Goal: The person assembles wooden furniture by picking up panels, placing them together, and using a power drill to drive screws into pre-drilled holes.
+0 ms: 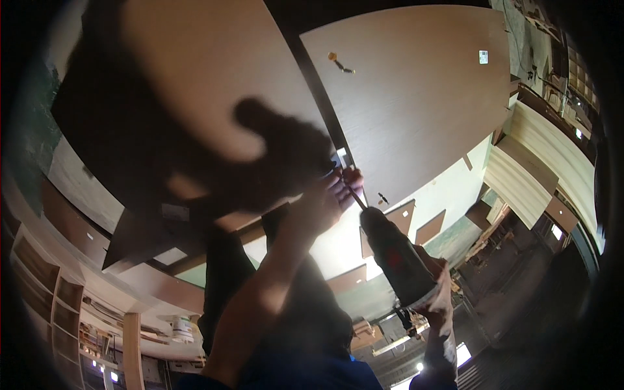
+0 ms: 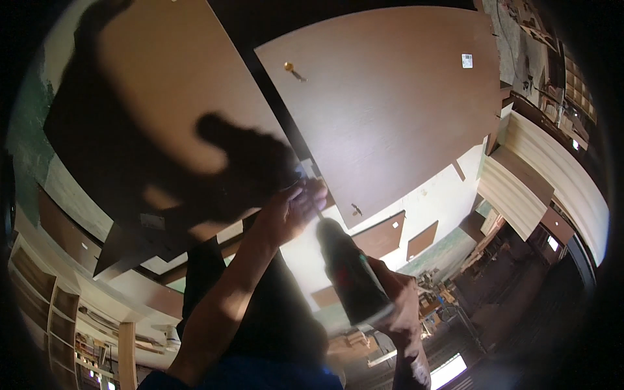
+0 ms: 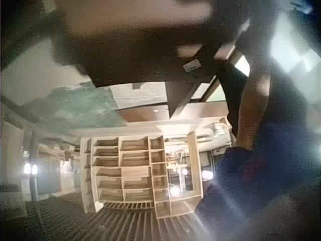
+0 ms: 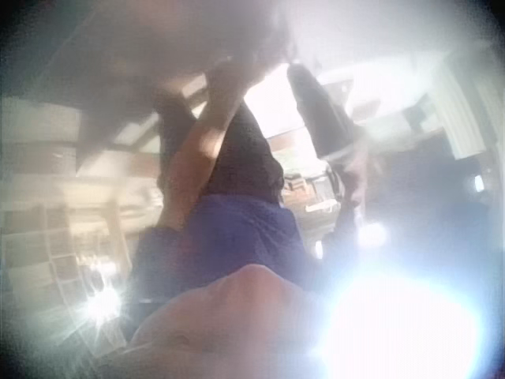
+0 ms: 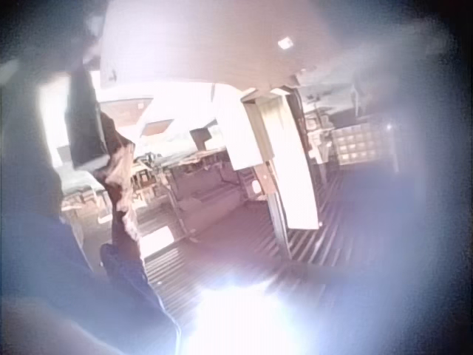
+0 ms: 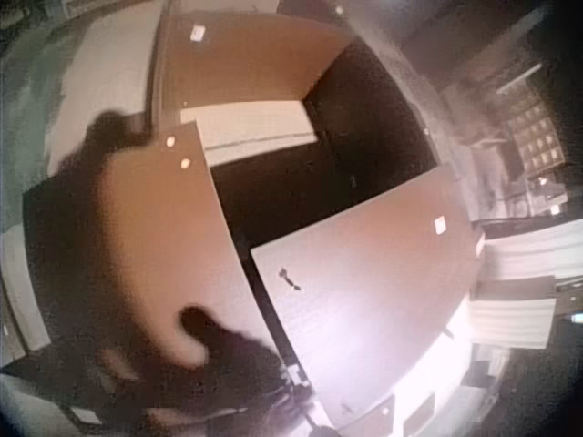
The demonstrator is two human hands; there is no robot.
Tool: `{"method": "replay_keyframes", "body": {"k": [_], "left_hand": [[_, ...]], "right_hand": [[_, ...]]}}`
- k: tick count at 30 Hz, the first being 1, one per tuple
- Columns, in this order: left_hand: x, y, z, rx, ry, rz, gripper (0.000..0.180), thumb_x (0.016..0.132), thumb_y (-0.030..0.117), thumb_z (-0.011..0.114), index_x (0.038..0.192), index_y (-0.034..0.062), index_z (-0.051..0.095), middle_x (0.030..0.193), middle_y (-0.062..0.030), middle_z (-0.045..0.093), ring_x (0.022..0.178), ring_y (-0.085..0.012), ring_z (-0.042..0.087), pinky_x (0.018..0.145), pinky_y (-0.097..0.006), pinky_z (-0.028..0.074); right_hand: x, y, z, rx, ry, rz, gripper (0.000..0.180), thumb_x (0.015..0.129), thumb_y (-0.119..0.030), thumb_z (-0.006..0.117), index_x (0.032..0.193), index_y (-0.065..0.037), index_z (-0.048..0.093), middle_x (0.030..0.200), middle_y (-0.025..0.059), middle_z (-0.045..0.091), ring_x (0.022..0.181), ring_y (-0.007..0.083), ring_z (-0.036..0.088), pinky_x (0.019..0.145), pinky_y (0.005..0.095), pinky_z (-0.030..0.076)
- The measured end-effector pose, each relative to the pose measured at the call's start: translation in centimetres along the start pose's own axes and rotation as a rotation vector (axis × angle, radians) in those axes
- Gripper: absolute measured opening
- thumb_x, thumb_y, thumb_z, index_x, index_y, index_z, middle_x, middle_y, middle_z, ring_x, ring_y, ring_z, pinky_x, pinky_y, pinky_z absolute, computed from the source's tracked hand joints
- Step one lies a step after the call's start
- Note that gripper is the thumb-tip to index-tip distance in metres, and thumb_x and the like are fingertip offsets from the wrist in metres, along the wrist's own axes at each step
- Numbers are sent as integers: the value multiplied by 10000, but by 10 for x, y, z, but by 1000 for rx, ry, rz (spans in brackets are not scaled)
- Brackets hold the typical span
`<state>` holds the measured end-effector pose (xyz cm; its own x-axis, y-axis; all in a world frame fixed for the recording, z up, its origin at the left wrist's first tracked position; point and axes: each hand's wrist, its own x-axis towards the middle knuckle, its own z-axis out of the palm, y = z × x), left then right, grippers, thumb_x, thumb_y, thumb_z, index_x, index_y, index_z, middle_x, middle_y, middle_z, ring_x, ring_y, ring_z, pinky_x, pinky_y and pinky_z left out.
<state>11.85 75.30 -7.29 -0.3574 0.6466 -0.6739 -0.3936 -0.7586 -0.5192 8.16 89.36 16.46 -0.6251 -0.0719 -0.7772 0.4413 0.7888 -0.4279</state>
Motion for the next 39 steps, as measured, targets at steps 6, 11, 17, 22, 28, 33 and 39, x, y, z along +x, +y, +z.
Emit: {"method": "replay_keyframes", "body": {"k": [6, 11, 17, 22, 28, 33, 39], "left_hand": [[-110, 30, -1, 865, 213, 268, 367, 972, 294, 507, 1164, -15, 551, 1002, -142, 637, 897, -213, 637, 836, -343, 538], [-209, 168, -57, 1415, 759, 1107, 363, 957, 293, 524, 1208, 33, 555, 1058, -103, 583, 962, -189, 576, 798, -334, 497], [-245, 302, -28, 1386, 977, 1346, 353, 993, 262, 472, 1152, -23, 607, 807, -31, 597, 712, -137, 542, 665, -291, 480], [-246, 332, -37, 1332, 912, 1209, 534, 1017, 343, 347, 1497, 119, 275, 1339, -31, 507, 1118, -166, 522, 827, -291, 493], [-238, 306, -32, 1002, 5, 864, 605, 982, 525, 394, 1405, 93, 404, 1299, -40, 516, 1181, -208, 490, 1010, -346, 413], [-255, 334, -47, 906, 185, 788, 681, 923, 593, 478, 1383, 95, 417, 1298, -48, 513, 1167, -250, 491, 1015, -361, 402], [-252, 262, -9, 923, 247, 770, 756, 896, 670, 441, 1388, 97, 411, 1363, -58, 478, 1198, -261, 472, 1017, -397, 396]], "right_hand": [[21, 68, -27, 205, 266, 25, 528, 805, -190, 676, 1256, 32, 512, 1020, 132, 653, 895, 144, 595, 786, 287, 487], [140, 117, -38, -369, 597, -201, 512, 850, -55, 574, 1331, 22, 415, 1222, 251, 551, 1125, 421, 536, 959, 456, 439], [203, 170, -39, -484, 641, -268, 627, 847, -54, 640, 1404, -16, 355, 1302, 234, 510, 1224, 378, 476, 1026, 447, 389], [132, 112, -15, -446, 889, -245, 580, 806, -10, 638, 1353, -43, 452, 1324, 183, 484, 1209, 364, 466, 1029, 434, 385], [69, 117, 151, 387, 762, -151, 553, 827, 96, 608, 1341, -40, 458, 1215, 95, 524, 1017, 192, 514, 835, 302, 488], [74, 48, 308, 1146, 191, -120, 622, 873, -324, 688, 1353, -38, 414, 1140, 89, 568, 1037, 185, 550, 918, 339, 454], [73, -16, 363, 1514, 539, 140, 523, 904, -419, 633, 1175, 18, 540, 1066, 85, 602, 972, 165, 564, 815, 303, 468]]}}
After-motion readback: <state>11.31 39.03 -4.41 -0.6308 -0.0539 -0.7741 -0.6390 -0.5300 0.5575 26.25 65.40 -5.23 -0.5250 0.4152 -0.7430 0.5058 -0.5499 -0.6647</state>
